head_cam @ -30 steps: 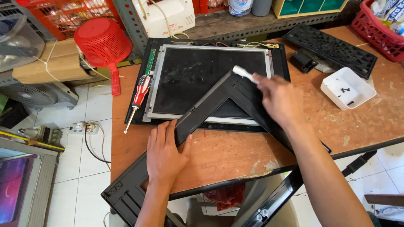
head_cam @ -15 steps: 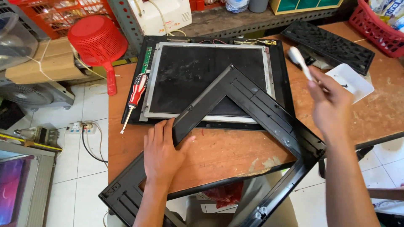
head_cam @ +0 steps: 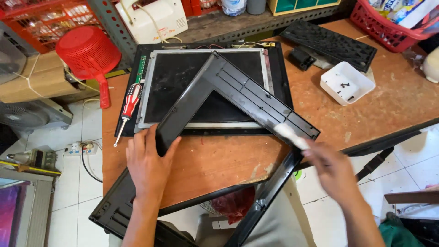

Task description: Disassembling a monitor case and cleaning the internal plastic frame using a screwdriver and a toothbrush.

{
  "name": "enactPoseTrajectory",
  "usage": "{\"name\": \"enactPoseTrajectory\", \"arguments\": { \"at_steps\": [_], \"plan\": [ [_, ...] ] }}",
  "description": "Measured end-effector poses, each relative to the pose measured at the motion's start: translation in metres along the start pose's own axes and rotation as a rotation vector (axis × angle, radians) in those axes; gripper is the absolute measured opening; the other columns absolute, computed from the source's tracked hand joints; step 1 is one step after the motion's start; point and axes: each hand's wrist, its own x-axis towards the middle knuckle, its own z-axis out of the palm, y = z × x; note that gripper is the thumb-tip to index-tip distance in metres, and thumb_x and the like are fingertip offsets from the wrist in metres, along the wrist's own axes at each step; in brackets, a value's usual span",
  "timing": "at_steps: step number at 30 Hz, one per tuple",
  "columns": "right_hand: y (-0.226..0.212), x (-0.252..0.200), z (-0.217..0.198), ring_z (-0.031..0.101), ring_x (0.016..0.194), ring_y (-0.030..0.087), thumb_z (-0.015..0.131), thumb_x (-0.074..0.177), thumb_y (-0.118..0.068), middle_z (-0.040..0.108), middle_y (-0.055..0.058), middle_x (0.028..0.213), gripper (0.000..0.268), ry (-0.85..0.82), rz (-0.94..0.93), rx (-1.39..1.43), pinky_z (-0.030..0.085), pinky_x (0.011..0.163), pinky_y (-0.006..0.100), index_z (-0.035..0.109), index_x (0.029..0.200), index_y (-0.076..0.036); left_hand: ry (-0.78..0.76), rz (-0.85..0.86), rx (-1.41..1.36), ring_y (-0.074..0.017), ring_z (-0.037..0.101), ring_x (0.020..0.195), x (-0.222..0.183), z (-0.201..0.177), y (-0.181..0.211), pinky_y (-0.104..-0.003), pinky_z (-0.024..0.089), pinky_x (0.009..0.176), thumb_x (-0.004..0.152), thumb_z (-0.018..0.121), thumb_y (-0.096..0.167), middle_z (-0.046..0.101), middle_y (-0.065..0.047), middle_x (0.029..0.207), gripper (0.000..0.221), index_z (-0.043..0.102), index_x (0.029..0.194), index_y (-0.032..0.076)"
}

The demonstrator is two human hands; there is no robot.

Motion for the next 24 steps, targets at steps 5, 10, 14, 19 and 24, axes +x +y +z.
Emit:
{"name": "enactPoseTrajectory", "arguments": {
  "at_steps": [5, 10, 14, 19, 24],
  "plan": [
    [0.0, 0.006, 0.006, 0.07, 0.103, 0.028, 0.06, 0.104, -0.013, 0.074, 0.01, 0.122, 0.028, 0.271, 0.012, -0.224, 0.052, 0.086, 0.038, 0.071, 0.129, -0.009, 0.001, 0.008, -0.027, -0.032, 0.057, 0.091, -0.003, -0.009, 0.001, -0.044, 0.048, 0.075, 0.094, 0.08, 0.046, 0.058, -0.013, 0.11, 0.057, 0.067, 0.128, 0.001],
    [-0.015, 0.006, 0.024, 0.071, 0.111, 0.025, 0.066, 0.095, -0.007, 0.073, 0.007, 0.132, 0.018, 0.176, -0.13, -0.136, 0.053, 0.097, 0.036, 0.074, 0.109, -0.015, 0.0, -0.008, -0.012, -0.0312, 0.058, 0.088, -0.01, -0.009, -0.003, -0.043, 0.049, 0.075, 0.094, 0.08, 0.046, 0.059, -0.013, 0.109, 0.057, 0.069, 0.127, 0.002],
    [-0.017, 0.004, 0.019, 0.067, 0.081, 0.031, 0.061, 0.104, -0.019, 0.074, 0.009, 0.103, 0.022, 0.282, 0.076, -0.245, 0.05, 0.07, 0.044, 0.071, 0.122, -0.013, 0.02, -0.1, -0.036, -0.031, 0.064, 0.096, -0.007, -0.019, 0.002, -0.043, 0.055, 0.073, 0.094, 0.081, 0.045, 0.058, -0.011, 0.108, 0.057, 0.065, 0.129, 0.003],
    [0.008, -0.017, 0.05, 0.055, 0.078, 0.021, 0.059, 0.117, -0.02, 0.056, 0.006, 0.079, 0.015, 0.448, 0.246, 0.222, 0.044, 0.074, 0.037, 0.067, 0.109, -0.01, -0.001, -0.397, -0.062, -0.0339, 0.072, 0.089, -0.003, -0.027, -0.002, -0.051, 0.06, 0.073, 0.086, 0.088, 0.05, 0.065, -0.008, 0.11, 0.062, 0.066, 0.129, 0.009],
    [-0.046, -0.035, 0.07, 0.066, 0.094, 0.015, 0.068, 0.098, -0.024, 0.058, 0.002, 0.087, 0.019, 0.039, 0.393, 0.554, 0.044, 0.088, 0.028, 0.055, 0.096, -0.011, -0.147, -0.754, -0.332, -0.0378, 0.064, 0.105, 0.011, -0.041, 0.0, -0.053, 0.048, 0.085, 0.092, 0.078, 0.044, 0.069, -0.011, 0.114, 0.057, 0.063, 0.131, 0.005]
  ]
}}
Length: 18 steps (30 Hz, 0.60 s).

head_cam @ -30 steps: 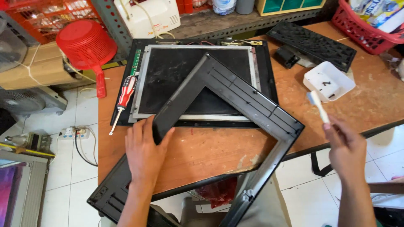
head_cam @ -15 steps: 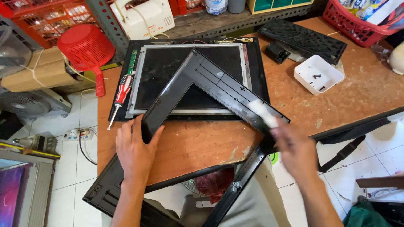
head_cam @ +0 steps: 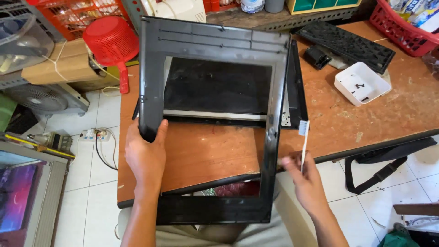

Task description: Disassembling a monitor case and cleaning the internal plastic frame using a screwdriver and a toothbrush.

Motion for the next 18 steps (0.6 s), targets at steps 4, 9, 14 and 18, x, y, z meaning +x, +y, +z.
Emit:
{"name": "enactPoseTrajectory", "arguments": {
  "at_steps": [4, 9, 14, 18],
  "plan": [
    [0.004, 0.0, 0.006, 0.044, 0.065, 0.011, 0.081, 0.085, -0.019, 0.047, -0.002, 0.085, 0.038, -0.024, -0.022, -0.244, 0.039, 0.063, 0.026, 0.063, 0.118, -0.014, -0.091, -0.208, -0.028, -0.0311, 0.063, 0.095, -0.001, -0.014, 0.009, -0.047, 0.047, 0.081, 0.093, 0.072, 0.049, 0.068, -0.005, 0.101, 0.045, 0.064, 0.118, 0.012],
    [0.049, 0.012, 0.0, 0.073, 0.097, 0.018, 0.073, 0.087, 0.001, 0.076, 0.011, 0.112, 0.039, -0.003, -0.106, -0.05, 0.054, 0.094, 0.033, 0.036, 0.082, -0.012, -0.096, -0.403, -0.283, -0.0171, 0.058, 0.083, -0.005, -0.023, 0.008, -0.034, 0.047, 0.076, 0.09, 0.075, 0.043, 0.061, 0.0, 0.092, 0.04, 0.059, 0.11, 0.013],
    [0.007, 0.037, -0.014, 0.065, 0.1, 0.013, 0.074, 0.092, -0.003, 0.073, 0.004, 0.105, 0.029, 0.15, -0.151, -0.076, 0.049, 0.097, 0.03, 0.049, 0.079, -0.013, -0.197, -0.484, -0.765, -0.0112, 0.053, 0.08, -0.009, -0.023, -0.012, -0.026, 0.042, 0.072, 0.1, 0.066, 0.021, 0.061, 0.001, 0.09, 0.012, 0.065, 0.105, 0.01],
    [-0.021, 0.098, -0.05, 0.061, 0.105, 0.017, 0.068, 0.105, -0.004, 0.07, 0.008, 0.114, 0.045, 0.225, -0.361, -0.325, 0.044, 0.094, 0.037, 0.033, 0.078, -0.014, -0.54, -0.33, -1.056, -0.0186, 0.067, 0.103, -0.007, -0.022, -0.034, -0.028, 0.05, 0.091, 0.081, 0.06, -0.007, 0.074, -0.009, 0.111, 0.04, 0.069, 0.119, -0.001]
  ]
}}
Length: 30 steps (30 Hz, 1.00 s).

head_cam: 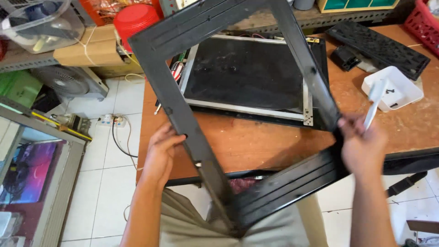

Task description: Disassembling a monitor case and cleaning the internal plastic frame using a screwdriver and a toothbrush.

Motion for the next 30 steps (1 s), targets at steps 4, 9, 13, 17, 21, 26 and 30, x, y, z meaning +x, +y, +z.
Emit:
{"name": "enactPoseTrajectory", "arguments": {
  "at_steps": [4, 9, 13, 17, 21, 26, 30],
  "plan": [
    [-0.04, 0.067, -0.01, 0.066, 0.115, 0.021, 0.068, 0.103, -0.002, 0.073, 0.01, 0.124, 0.007, -0.132, -0.027, -0.113, 0.047, 0.102, 0.038, 0.066, 0.096, -0.003, -0.153, -0.131, -0.19, -0.036, 0.074, 0.078, -0.002, 0.003, 0.003, -0.044, 0.059, 0.068, 0.087, 0.054, 0.017, 0.077, -0.02, 0.1, 0.038, 0.07, 0.115, -0.002],
    [-0.046, 0.109, -0.006, 0.063, 0.102, 0.017, 0.067, 0.103, 0.0, 0.074, 0.006, 0.117, 0.045, -0.205, -0.207, -0.234, 0.045, 0.086, 0.035, 0.035, 0.072, -0.009, -0.139, -0.301, -0.026, -0.0317, 0.079, 0.088, -0.005, 0.013, -0.029, -0.05, 0.067, 0.078, 0.087, 0.075, 0.011, 0.079, -0.015, 0.097, 0.013, 0.071, 0.097, 0.002],
    [-0.05, 0.102, -0.008, 0.054, 0.116, 0.039, 0.065, 0.105, 0.007, 0.048, 0.022, 0.127, 0.009, -0.124, -0.469, -0.295, 0.049, 0.103, 0.047, 0.058, 0.099, 0.009, -0.029, -0.256, -0.1, -0.0354, 0.078, 0.087, -0.019, 0.034, -0.035, -0.053, 0.068, 0.078, 0.087, 0.074, 0.006, 0.08, -0.021, 0.098, 0.014, 0.072, 0.097, -0.003],
    [-0.098, 0.02, -0.015, 0.042, 0.082, 0.023, 0.057, 0.111, -0.012, 0.04, 0.01, 0.091, 0.02, -0.053, -0.289, -0.233, 0.034, 0.075, 0.041, 0.048, 0.095, -0.003, 0.256, -0.255, -0.193, -0.0232, 0.069, 0.084, -0.028, 0.053, -0.053, -0.048, 0.068, 0.081, 0.085, 0.078, 0.007, 0.064, -0.009, 0.086, 0.023, 0.055, 0.088, 0.003],
    [-0.044, -0.068, 0.001, 0.064, 0.102, 0.038, 0.03, 0.098, -0.015, 0.072, 0.016, 0.112, 0.04, -0.385, -0.018, -0.43, 0.044, 0.092, 0.047, 0.068, 0.108, -0.006, 0.39, -0.146, -0.248, -0.0115, 0.026, 0.061, -0.031, 0.069, -0.061, -0.051, 0.07, 0.085, 0.084, 0.077, 0.009, 0.009, 0.002, 0.071, 0.064, 0.016, 0.065, 0.017],
    [-0.107, -0.14, 0.044, 0.065, 0.062, 0.029, 0.042, 0.102, -0.047, 0.068, 0.007, 0.067, 0.03, -0.436, 0.319, -0.355, 0.048, 0.063, 0.044, 0.06, 0.111, -0.025, 0.415, -0.051, -0.388, -0.0105, 0.048, 0.068, -0.033, 0.079, -0.086, -0.048, 0.07, 0.084, 0.084, 0.08, 0.01, 0.043, 0.003, 0.064, 0.035, 0.051, 0.064, 0.01],
    [-0.125, -0.149, 0.073, 0.071, 0.057, 0.034, 0.046, 0.102, -0.029, 0.073, 0.003, 0.08, 0.031, -0.549, 0.091, -0.281, 0.054, 0.06, 0.051, 0.044, 0.132, -0.025, 0.602, -0.279, -0.446, -0.0371, 0.076, 0.095, -0.038, 0.105, -0.067, -0.038, 0.056, 0.103, 0.081, 0.079, 0.017, 0.04, -0.005, 0.093, 0.055, 0.027, 0.098, 0.012]
  ]
}}
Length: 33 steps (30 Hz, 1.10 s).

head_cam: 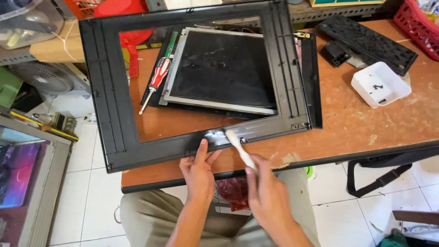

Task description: Disassembling a monitor case and cleaning the internal plastic frame using a screwdriver and a toothbrush.

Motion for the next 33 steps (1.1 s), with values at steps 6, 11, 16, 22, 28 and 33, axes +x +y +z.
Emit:
{"name": "enactPoseTrajectory", "arguments": {
  "at_steps": [6, 11, 16, 22, 28, 33],
  "plan": [
    [0.016, 0.017, 0.011, 0.072, 0.062, 0.031, 0.057, 0.099, -0.014, 0.073, 0.011, 0.091, 0.03, 0.158, -0.195, -0.028, 0.061, 0.055, 0.051, 0.057, 0.129, -0.018, 0.022, 0.037, -0.011, -0.0332, 0.076, 0.086, 0.008, -0.002, -0.004, -0.039, 0.061, 0.1, 0.085, 0.078, 0.015, 0.045, -0.005, 0.083, 0.051, 0.028, 0.097, 0.012],
    [0.032, 0.023, -0.02, 0.063, 0.056, 0.02, 0.06, 0.099, -0.021, 0.073, 0.005, 0.076, 0.026, 0.218, -0.047, 0.028, 0.051, 0.054, 0.036, 0.068, 0.123, -0.018, 0.02, 0.045, -0.007, -0.0309, 0.074, 0.089, 0.005, 0.001, -0.001, -0.039, 0.061, 0.102, 0.087, 0.076, 0.014, 0.045, -0.005, 0.08, 0.048, 0.029, 0.093, 0.011],
    [0.044, 0.029, -0.036, 0.072, 0.078, 0.029, 0.055, 0.101, -0.028, 0.08, 0.007, 0.102, 0.025, 0.311, 0.189, 0.102, 0.05, 0.072, 0.038, 0.066, 0.123, -0.022, 0.024, 0.061, -0.03, -0.0218, 0.07, 0.079, 0.008, 0.001, -0.003, -0.041, 0.064, 0.1, 0.087, 0.076, 0.014, 0.041, -0.003, 0.075, 0.048, 0.029, 0.092, 0.011],
    [0.029, 0.039, -0.011, 0.074, 0.071, 0.03, 0.062, 0.097, -0.011, 0.076, 0.008, 0.113, 0.026, 0.244, -0.396, 0.029, 0.059, 0.062, 0.045, 0.063, 0.123, -0.012, 0.043, 0.077, -0.024, -0.0175, 0.063, 0.08, 0.002, 0.003, -0.004, -0.045, 0.064, 0.103, 0.087, 0.075, 0.013, 0.04, -0.005, 0.077, 0.047, 0.028, 0.094, 0.01],
    [0.045, 0.046, -0.031, 0.064, 0.07, 0.029, 0.05, 0.103, -0.03, 0.073, 0.011, 0.084, 0.032, 0.392, 0.176, 0.091, 0.047, 0.069, 0.041, 0.067, 0.127, -0.016, 0.061, 0.057, -0.04, -0.0284, 0.073, 0.092, 0.005, 0.0, -0.006, -0.042, 0.061, 0.105, 0.086, 0.076, 0.014, 0.046, -0.008, 0.08, 0.052, 0.025, 0.094, 0.012],
    [0.019, 0.043, 0.001, 0.063, 0.053, 0.018, 0.059, 0.1, -0.009, 0.067, 0.01, 0.082, 0.032, 0.13, -0.273, -0.051, 0.059, 0.041, 0.03, 0.056, 0.132, -0.009, 0.064, 0.058, -0.006, -0.0349, 0.076, 0.092, 0.006, 0.002, -0.009, -0.038, 0.058, 0.106, 0.086, 0.077, 0.018, 0.051, -0.011, 0.08, 0.051, 0.027, 0.094, 0.011]
  ]
}}
